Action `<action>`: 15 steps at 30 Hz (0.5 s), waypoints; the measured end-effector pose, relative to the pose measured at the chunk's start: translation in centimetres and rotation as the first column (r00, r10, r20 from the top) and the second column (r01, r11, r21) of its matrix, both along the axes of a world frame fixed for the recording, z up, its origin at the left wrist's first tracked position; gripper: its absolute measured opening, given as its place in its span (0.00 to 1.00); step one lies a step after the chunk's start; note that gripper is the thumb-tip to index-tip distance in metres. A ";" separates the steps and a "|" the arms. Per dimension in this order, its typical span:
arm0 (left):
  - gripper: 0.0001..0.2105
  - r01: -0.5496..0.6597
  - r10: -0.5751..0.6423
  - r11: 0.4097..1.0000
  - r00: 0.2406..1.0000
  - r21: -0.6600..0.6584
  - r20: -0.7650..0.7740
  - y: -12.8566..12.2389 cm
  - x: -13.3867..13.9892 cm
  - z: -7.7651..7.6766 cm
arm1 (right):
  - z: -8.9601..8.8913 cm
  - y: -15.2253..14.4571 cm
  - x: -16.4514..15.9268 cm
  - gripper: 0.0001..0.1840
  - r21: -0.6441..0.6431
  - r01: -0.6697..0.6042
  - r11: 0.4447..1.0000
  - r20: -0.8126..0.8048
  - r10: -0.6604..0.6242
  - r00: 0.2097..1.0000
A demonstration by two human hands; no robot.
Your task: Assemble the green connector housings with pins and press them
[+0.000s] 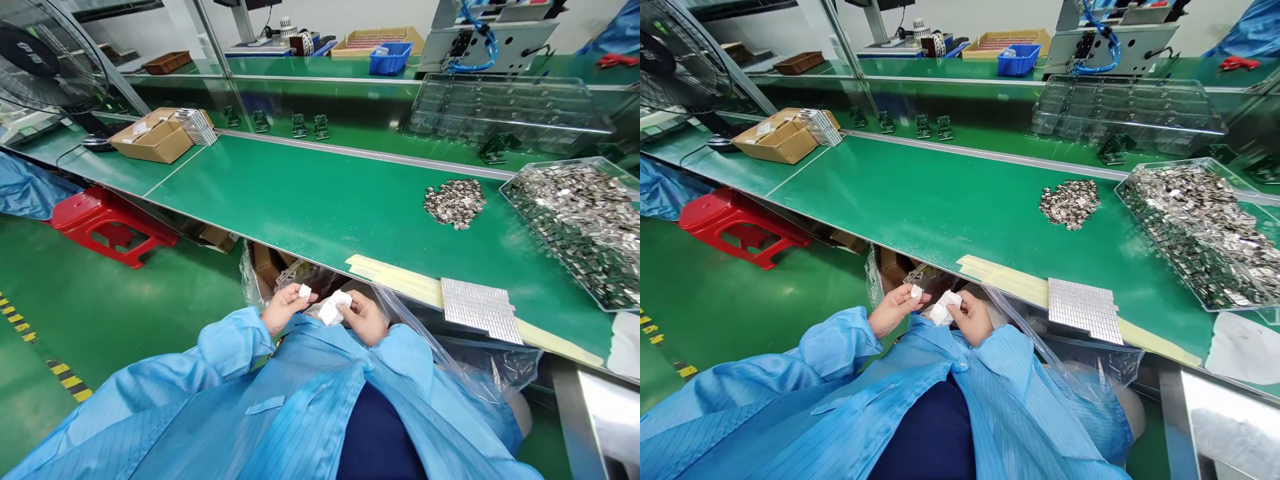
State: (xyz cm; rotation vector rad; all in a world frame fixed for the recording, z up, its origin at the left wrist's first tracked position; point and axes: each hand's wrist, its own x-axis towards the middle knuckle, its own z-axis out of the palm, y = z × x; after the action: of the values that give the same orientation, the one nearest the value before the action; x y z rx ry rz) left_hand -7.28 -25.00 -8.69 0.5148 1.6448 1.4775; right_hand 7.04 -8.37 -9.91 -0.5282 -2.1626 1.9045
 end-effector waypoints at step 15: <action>0.22 0.122 -0.123 0.992 0.988 -0.023 -0.093 3.2 2.3 -0.4 | 2.4 0.0 0.5 0.14 0.326 0.076 0.942 0.068 -0.103 0.992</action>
State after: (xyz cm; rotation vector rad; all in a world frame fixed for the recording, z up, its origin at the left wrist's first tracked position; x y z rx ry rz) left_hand -4.94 -21.79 -9.08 0.6728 1.6666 1.3656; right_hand 7.50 -8.40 -7.51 -0.6374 -2.3934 1.4626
